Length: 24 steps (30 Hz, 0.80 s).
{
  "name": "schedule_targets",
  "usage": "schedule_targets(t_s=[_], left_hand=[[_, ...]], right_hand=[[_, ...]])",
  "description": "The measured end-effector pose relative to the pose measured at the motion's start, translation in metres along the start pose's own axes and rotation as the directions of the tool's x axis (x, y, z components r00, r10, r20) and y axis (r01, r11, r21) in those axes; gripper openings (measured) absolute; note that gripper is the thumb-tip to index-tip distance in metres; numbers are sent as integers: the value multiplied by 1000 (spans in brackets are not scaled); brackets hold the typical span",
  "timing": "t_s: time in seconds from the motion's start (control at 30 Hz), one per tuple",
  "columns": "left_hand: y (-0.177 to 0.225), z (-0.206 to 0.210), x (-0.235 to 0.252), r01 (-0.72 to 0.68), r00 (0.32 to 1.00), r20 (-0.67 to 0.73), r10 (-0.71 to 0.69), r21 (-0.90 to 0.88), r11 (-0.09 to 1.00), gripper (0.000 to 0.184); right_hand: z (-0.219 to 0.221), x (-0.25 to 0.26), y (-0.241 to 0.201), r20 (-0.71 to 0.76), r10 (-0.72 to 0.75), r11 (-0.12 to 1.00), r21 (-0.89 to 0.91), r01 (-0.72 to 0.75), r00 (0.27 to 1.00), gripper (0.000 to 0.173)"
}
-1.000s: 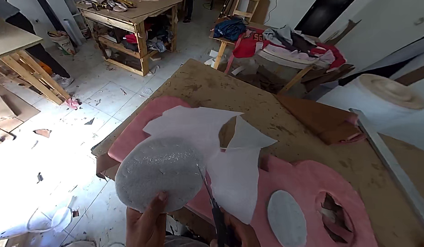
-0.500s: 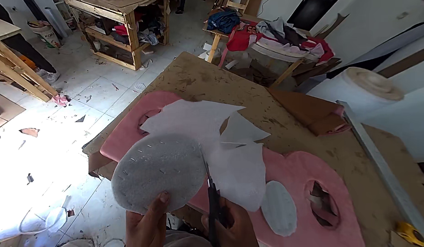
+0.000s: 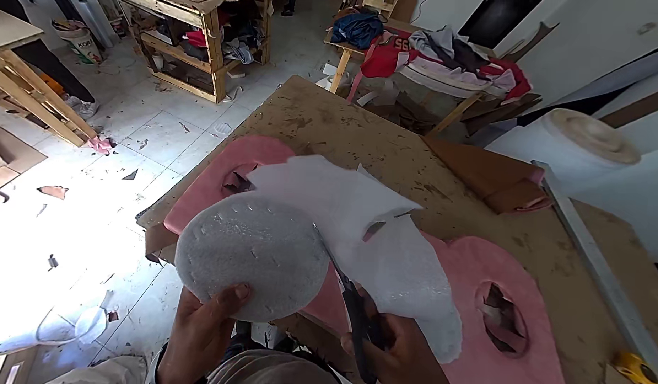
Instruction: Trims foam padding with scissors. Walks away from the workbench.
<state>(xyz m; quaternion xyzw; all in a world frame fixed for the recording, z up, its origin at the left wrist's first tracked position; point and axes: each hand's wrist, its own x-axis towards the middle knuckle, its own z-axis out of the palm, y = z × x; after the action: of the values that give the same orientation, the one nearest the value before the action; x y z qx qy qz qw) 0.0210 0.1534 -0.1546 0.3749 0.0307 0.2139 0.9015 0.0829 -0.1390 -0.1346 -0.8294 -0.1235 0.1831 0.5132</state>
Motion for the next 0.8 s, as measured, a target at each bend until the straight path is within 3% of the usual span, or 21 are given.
schedule_targets(t_s=[0.2,0.37,0.5,0.6,0.7,0.8], left_hand=[[17,-20,8,93,985,137,-100,62,994,35],[30,-34,15,175,936,289,-202,116,978,39],[37,-42,19,191,916,331,-225,134,972,40],[43,-46,21,228,876,390,-284,183,956,42],[44,-48,24,250,854,417,-310,193,949,43],[49,-54,28,241,851,425,-309,207,948,43]], right_hand=[[-17,-1,0,48,16,995,-96,-11,999,33],[-17,-8,-5,64,34,990,-137,-25,997,44],[-14,-9,-9,80,34,998,-62,-29,996,33],[-14,-8,-20,137,-13,992,-126,31,991,35],[-12,-5,-27,124,58,982,-184,-34,991,36],[-12,4,-25,176,-32,984,-168,62,984,35]])
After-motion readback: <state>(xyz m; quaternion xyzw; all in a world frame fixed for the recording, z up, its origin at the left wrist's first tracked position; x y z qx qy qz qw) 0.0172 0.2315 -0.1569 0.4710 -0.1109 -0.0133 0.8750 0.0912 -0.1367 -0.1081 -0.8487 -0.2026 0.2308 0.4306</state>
